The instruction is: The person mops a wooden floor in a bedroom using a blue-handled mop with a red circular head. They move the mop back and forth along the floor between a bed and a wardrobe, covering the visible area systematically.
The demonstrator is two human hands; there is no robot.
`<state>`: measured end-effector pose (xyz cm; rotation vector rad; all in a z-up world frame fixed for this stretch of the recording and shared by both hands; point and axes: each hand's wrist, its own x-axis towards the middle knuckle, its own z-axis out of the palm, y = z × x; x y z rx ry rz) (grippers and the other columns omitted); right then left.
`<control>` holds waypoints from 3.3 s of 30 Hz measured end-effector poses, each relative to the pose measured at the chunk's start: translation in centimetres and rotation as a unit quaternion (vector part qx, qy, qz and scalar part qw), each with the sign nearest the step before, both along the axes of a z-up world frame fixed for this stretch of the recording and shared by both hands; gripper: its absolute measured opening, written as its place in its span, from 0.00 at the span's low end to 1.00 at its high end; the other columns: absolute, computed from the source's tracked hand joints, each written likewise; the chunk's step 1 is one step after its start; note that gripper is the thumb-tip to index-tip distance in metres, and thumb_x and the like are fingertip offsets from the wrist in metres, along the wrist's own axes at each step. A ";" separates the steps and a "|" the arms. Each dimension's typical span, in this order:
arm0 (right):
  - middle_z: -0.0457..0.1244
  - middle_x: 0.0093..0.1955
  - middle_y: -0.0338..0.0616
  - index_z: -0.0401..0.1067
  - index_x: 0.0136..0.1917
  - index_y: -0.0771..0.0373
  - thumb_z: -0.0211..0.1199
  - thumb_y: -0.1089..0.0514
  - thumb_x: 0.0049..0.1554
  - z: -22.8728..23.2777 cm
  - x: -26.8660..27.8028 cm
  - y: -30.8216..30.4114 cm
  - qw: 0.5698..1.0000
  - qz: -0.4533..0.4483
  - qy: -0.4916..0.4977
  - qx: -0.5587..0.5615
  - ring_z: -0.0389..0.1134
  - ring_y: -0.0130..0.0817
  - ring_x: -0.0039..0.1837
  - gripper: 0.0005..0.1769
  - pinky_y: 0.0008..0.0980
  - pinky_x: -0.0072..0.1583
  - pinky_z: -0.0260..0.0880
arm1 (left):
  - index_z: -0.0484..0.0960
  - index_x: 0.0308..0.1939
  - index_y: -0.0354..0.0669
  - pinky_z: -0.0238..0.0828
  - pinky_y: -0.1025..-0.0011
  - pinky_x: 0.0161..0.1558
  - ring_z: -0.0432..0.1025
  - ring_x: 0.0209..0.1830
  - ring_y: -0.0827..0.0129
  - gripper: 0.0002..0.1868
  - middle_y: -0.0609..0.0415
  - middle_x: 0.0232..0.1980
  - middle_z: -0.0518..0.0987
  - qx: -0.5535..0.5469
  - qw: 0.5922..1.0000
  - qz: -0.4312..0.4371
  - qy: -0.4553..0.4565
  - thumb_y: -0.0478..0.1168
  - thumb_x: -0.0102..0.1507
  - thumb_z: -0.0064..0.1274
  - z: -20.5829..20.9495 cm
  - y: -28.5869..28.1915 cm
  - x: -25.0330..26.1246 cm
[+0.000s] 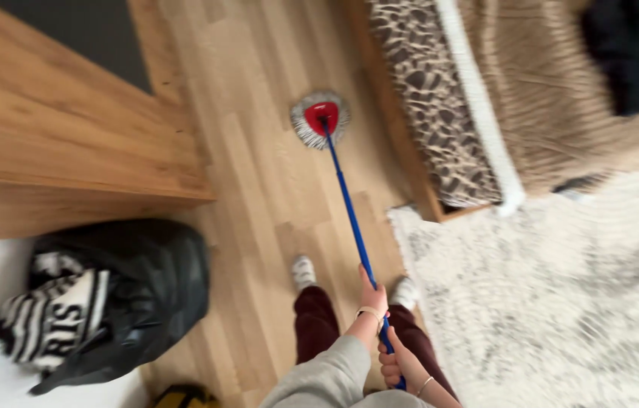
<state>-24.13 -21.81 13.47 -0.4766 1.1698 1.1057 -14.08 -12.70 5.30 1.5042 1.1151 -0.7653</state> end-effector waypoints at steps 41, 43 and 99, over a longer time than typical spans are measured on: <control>0.41 0.24 0.26 0.58 0.39 0.51 0.57 0.21 0.58 -6.1 -2.2 24.1 0.980 0.193 -0.014 0.045 0.37 0.17 0.25 0.33 0.22 0.26 0.35 | 0.41 0.82 0.78 0.68 0.68 0.10 0.68 0.14 0.63 0.44 0.45 0.46 0.83 0.074 0.982 0.162 -0.058 0.41 0.67 0.42 -4.1 27.6 -4.7; 0.42 0.24 0.25 0.60 0.39 0.51 0.57 0.21 0.58 -7.3 -2.1 20.8 0.982 0.181 -0.032 0.038 0.38 0.16 0.24 0.32 0.21 0.26 0.34 | 0.43 0.82 0.77 0.68 0.69 0.09 0.73 0.20 0.61 0.44 0.47 0.50 0.83 0.075 0.980 0.156 -0.094 0.43 0.65 0.44 -5.9 24.1 -4.0; 0.42 0.26 0.24 0.60 0.39 0.49 0.60 0.32 0.62 -4.2 -4.0 21.6 0.979 0.154 0.008 0.136 0.39 0.12 0.25 0.24 0.16 0.25 0.34 | 0.33 0.82 0.79 0.67 0.66 0.10 0.63 0.09 0.66 0.45 0.49 0.16 0.65 -0.071 0.959 0.233 -0.145 0.36 0.71 0.39 -4.1 26.8 -8.6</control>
